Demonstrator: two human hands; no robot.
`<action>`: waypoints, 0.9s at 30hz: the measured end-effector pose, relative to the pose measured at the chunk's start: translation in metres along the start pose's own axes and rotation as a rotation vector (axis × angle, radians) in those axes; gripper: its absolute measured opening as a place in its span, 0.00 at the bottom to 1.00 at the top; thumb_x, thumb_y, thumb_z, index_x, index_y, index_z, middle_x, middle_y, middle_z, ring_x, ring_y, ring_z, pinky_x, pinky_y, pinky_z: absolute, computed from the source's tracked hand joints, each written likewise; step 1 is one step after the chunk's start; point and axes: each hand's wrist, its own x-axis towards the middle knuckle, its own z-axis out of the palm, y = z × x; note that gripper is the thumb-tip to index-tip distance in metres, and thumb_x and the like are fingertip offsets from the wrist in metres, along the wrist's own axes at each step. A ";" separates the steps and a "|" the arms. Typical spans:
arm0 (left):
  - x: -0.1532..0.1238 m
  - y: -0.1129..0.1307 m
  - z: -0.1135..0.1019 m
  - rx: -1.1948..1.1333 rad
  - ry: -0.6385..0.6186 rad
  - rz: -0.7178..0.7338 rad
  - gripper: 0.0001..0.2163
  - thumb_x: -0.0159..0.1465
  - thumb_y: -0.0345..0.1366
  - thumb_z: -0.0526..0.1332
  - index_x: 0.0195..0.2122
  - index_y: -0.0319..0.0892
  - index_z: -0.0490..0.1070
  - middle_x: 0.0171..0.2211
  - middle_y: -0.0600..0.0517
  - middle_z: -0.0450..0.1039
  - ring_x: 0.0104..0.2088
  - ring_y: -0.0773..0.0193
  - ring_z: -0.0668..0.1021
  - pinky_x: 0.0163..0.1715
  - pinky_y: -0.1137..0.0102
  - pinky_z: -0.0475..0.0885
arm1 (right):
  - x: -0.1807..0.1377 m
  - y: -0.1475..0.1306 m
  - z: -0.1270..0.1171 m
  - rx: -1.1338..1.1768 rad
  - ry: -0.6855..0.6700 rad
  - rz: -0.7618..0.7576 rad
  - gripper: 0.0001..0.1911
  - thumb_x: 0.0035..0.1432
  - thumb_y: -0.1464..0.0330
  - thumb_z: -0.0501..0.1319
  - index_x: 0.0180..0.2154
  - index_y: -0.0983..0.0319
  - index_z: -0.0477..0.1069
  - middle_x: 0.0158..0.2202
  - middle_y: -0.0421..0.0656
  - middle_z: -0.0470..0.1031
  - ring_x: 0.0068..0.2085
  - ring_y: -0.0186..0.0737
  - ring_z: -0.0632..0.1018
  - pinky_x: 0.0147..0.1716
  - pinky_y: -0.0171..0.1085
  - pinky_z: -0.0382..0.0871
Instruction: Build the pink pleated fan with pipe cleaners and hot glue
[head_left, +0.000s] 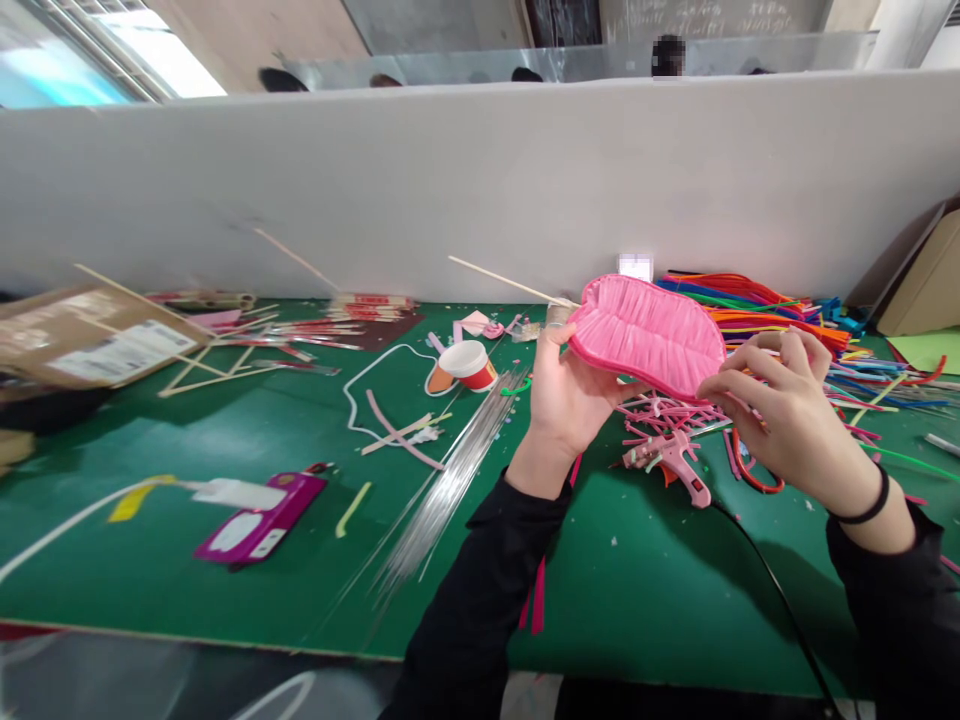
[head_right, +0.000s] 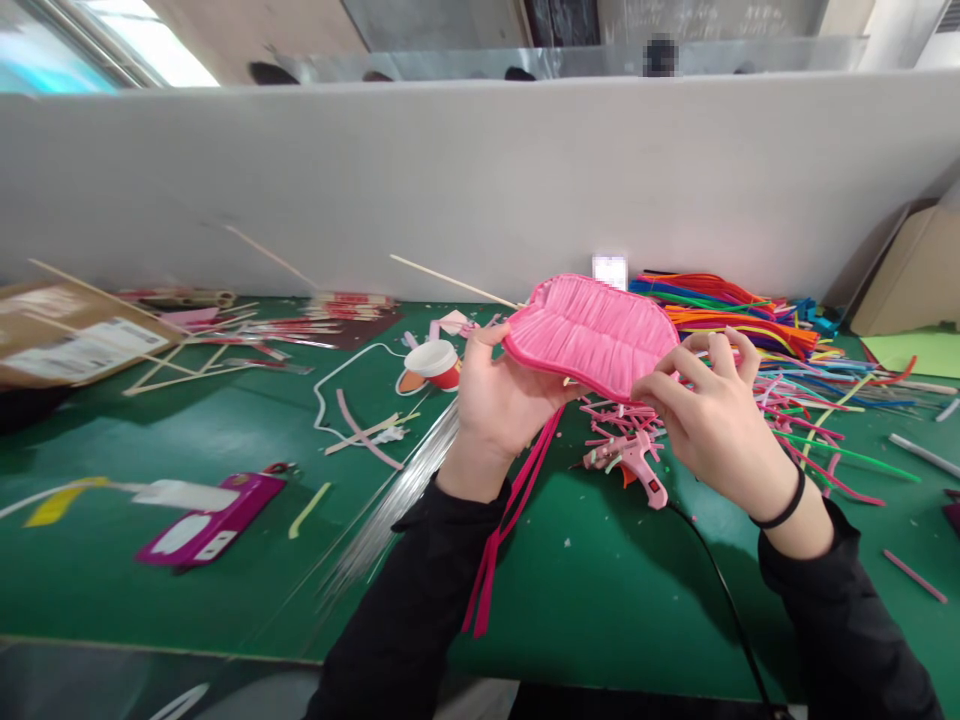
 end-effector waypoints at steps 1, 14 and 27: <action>0.000 0.000 0.000 0.003 0.000 0.002 0.14 0.59 0.48 0.59 0.41 0.45 0.71 0.40 0.46 0.79 0.45 0.48 0.80 0.37 0.56 0.79 | 0.000 0.001 0.000 -0.005 -0.001 0.001 0.12 0.63 0.76 0.59 0.38 0.54 0.77 0.37 0.42 0.78 0.48 0.49 0.70 0.54 0.56 0.56; 0.000 -0.018 0.008 0.024 0.176 0.143 0.11 0.64 0.40 0.61 0.46 0.45 0.69 0.37 0.52 0.77 0.34 0.64 0.80 0.38 0.65 0.80 | 0.000 -0.002 -0.002 -0.062 0.035 -0.001 0.12 0.62 0.77 0.60 0.36 0.55 0.77 0.37 0.42 0.76 0.49 0.49 0.69 0.56 0.57 0.55; -0.010 -0.020 0.015 0.330 0.093 0.275 0.11 0.58 0.35 0.67 0.42 0.42 0.73 0.48 0.50 0.72 0.29 0.72 0.74 0.33 0.70 0.79 | 0.000 0.000 -0.008 -0.074 0.056 0.023 0.07 0.64 0.72 0.62 0.38 0.54 0.78 0.37 0.44 0.76 0.50 0.51 0.70 0.54 0.56 0.57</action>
